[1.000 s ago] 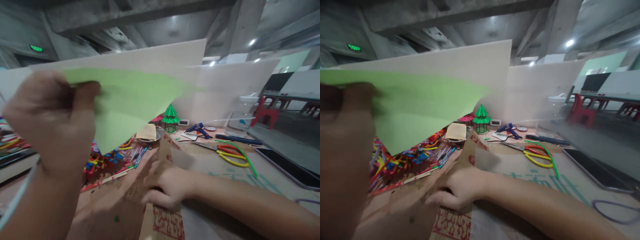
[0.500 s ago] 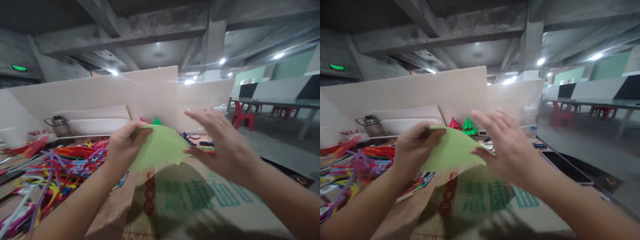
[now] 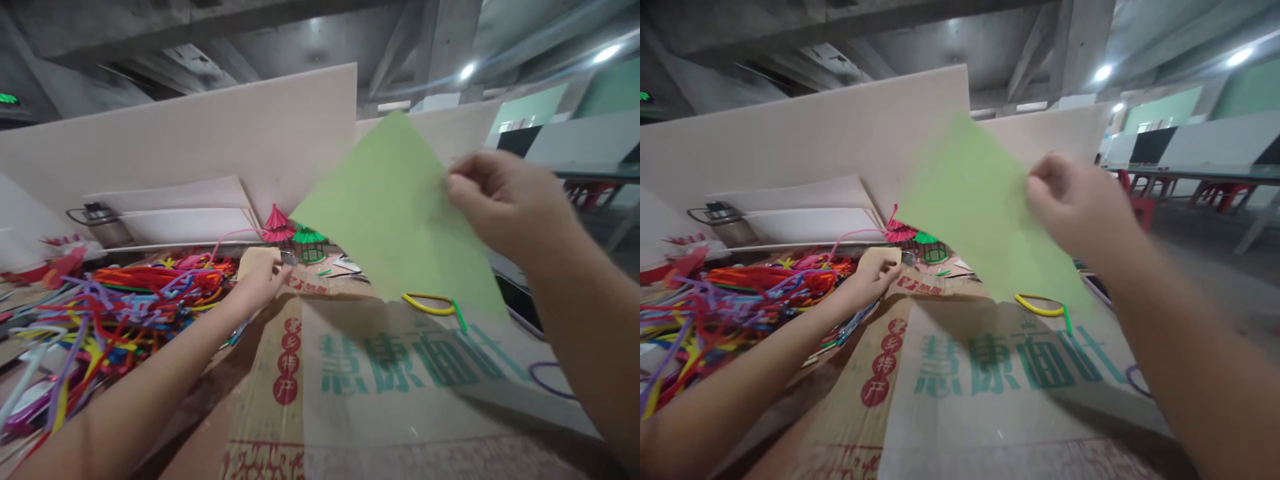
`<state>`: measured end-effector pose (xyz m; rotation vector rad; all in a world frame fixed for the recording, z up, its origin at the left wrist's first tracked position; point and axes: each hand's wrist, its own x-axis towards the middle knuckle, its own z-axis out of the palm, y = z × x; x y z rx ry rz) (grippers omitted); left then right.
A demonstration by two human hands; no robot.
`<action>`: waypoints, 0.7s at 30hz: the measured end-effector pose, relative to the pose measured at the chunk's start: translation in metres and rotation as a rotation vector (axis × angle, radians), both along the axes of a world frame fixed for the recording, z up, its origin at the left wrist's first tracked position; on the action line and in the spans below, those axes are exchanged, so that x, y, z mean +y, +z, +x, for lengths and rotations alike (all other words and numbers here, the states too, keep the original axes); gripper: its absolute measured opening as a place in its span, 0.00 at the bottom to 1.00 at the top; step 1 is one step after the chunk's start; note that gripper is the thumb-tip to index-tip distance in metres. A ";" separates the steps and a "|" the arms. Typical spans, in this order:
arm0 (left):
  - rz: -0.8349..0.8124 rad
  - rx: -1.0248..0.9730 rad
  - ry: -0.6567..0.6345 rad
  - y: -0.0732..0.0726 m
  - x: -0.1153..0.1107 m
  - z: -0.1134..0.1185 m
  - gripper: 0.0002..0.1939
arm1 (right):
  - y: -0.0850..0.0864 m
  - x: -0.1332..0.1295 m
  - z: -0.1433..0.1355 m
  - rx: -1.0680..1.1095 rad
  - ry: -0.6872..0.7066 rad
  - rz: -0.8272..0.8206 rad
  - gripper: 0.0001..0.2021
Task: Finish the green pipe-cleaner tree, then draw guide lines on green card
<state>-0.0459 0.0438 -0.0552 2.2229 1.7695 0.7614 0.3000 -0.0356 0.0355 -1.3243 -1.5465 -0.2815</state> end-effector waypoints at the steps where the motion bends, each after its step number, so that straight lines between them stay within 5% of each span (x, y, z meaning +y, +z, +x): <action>1: -0.053 0.027 0.010 -0.007 0.000 -0.005 0.25 | 0.001 0.002 0.005 0.075 -0.012 -0.006 0.05; 5: -0.156 0.059 -0.014 -0.018 -0.009 -0.012 0.24 | 0.001 0.010 0.013 0.289 0.065 -0.078 0.06; 12: -0.186 -0.120 -0.187 -0.006 -0.011 0.004 0.26 | -0.005 0.016 0.003 0.343 0.115 -0.229 0.07; 21: -0.373 -0.251 -0.107 -0.011 -0.030 0.000 0.50 | -0.010 0.023 0.009 0.345 0.153 -0.265 0.05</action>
